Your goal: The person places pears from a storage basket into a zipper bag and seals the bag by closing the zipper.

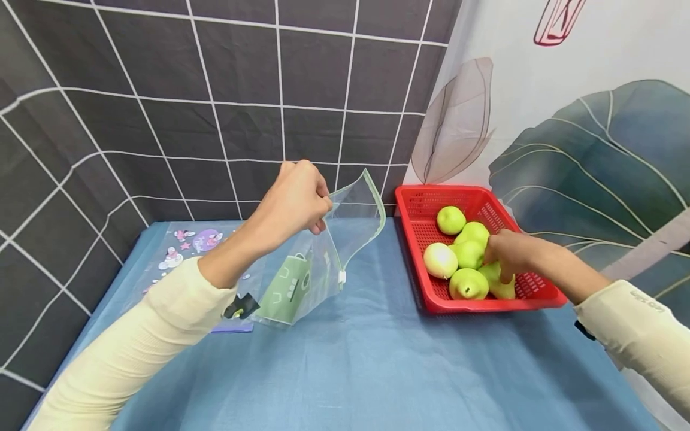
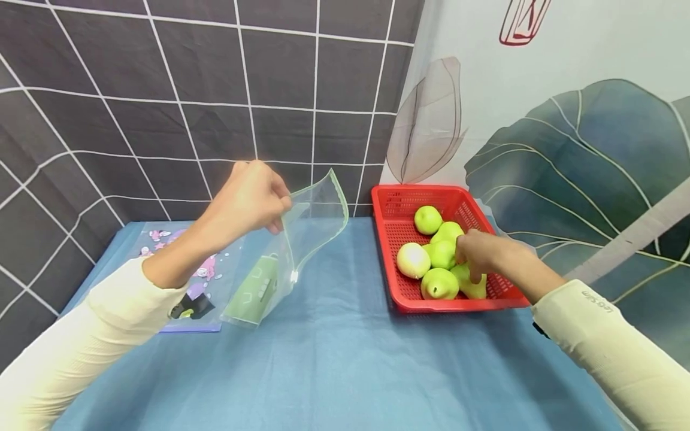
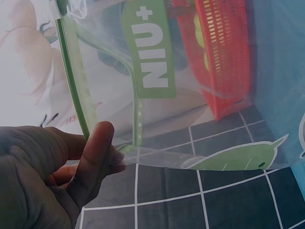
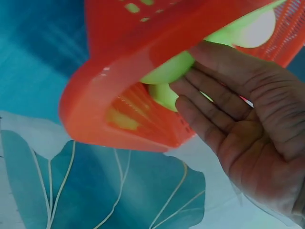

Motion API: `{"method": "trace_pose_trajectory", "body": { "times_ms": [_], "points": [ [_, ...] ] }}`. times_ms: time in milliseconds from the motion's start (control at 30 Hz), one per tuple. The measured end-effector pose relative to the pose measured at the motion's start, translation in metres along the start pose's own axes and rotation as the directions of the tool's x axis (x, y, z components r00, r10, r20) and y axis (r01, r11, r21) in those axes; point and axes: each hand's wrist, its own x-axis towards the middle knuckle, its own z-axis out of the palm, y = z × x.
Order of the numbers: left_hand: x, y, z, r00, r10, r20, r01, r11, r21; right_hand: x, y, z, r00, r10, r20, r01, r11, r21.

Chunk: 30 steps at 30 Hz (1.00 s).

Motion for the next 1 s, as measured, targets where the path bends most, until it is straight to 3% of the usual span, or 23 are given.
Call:
{"method": "trace_pose_trajectory", "body": {
  "times_ms": [600,1000],
  "points": [
    [0.001,-0.006,0.0,1.0,-0.009,-0.004,0.009,1.0,-0.008,0.007,0.006,0.008,0.998,-0.058,0.013,0.058,0.997,-0.049],
    [0.001,-0.009,0.0,1.0,-0.013,-0.011,0.012,0.999,-0.036,-0.002,0.007,-0.012,0.999,-0.048,0.023,0.05,0.997,-0.055]
  ]
}}
